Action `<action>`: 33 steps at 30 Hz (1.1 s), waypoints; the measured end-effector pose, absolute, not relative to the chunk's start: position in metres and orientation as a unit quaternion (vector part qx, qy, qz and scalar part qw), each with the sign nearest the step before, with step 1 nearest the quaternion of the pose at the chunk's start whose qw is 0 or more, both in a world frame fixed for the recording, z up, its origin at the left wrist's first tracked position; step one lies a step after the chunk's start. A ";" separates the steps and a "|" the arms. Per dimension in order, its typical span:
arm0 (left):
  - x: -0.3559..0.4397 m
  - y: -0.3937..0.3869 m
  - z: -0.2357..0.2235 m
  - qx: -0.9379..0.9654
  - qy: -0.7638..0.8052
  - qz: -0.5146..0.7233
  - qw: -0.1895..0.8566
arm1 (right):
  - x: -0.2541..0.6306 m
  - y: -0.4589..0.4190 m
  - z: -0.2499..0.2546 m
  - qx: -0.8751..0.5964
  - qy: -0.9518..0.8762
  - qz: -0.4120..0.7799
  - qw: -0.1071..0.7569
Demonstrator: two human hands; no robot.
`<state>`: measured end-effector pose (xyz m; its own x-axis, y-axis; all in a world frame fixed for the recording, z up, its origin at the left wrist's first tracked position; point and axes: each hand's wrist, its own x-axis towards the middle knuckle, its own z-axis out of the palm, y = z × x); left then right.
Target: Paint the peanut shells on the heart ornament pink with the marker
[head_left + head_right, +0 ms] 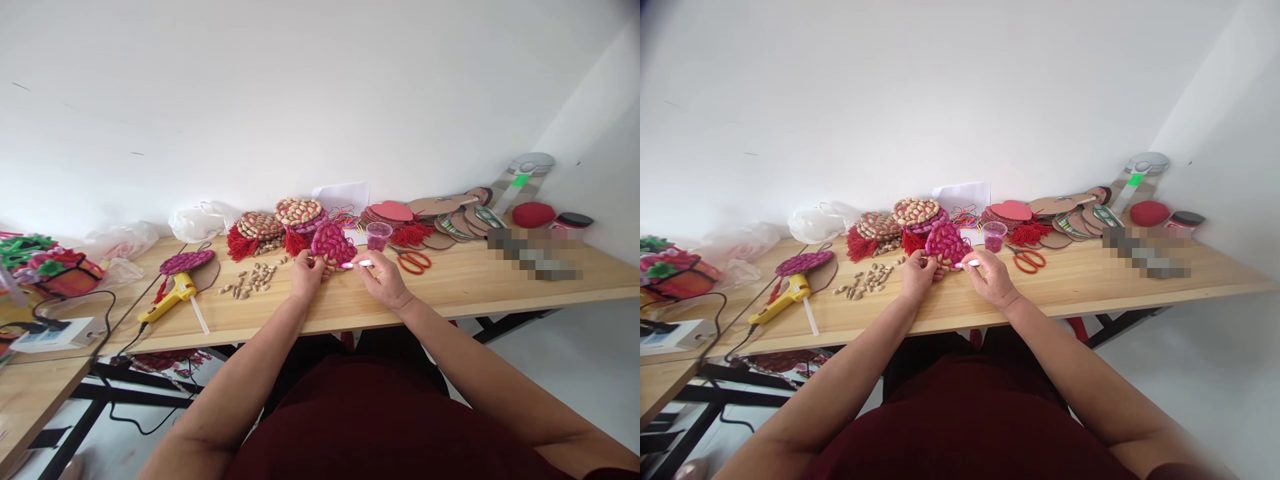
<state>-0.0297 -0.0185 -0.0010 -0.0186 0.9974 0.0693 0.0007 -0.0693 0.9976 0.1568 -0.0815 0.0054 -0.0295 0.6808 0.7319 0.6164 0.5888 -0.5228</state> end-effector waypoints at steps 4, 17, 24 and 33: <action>-0.029 -0.019 0.000 0.514 0.485 0.522 0.478 | 0.154 -0.084 0.007 -0.445 -0.728 0.027 0.520; -0.029 -0.020 0.000 0.515 0.487 0.521 0.475 | 0.154 -0.084 0.007 -0.444 -0.729 0.013 0.521; -0.029 -0.019 -0.001 0.516 0.486 0.522 0.474 | 0.154 -0.083 0.007 -0.437 -0.737 0.000 0.516; -0.029 -0.019 -0.001 0.517 0.481 0.524 0.476 | 0.154 -0.082 0.006 -0.424 -0.743 -0.028 0.517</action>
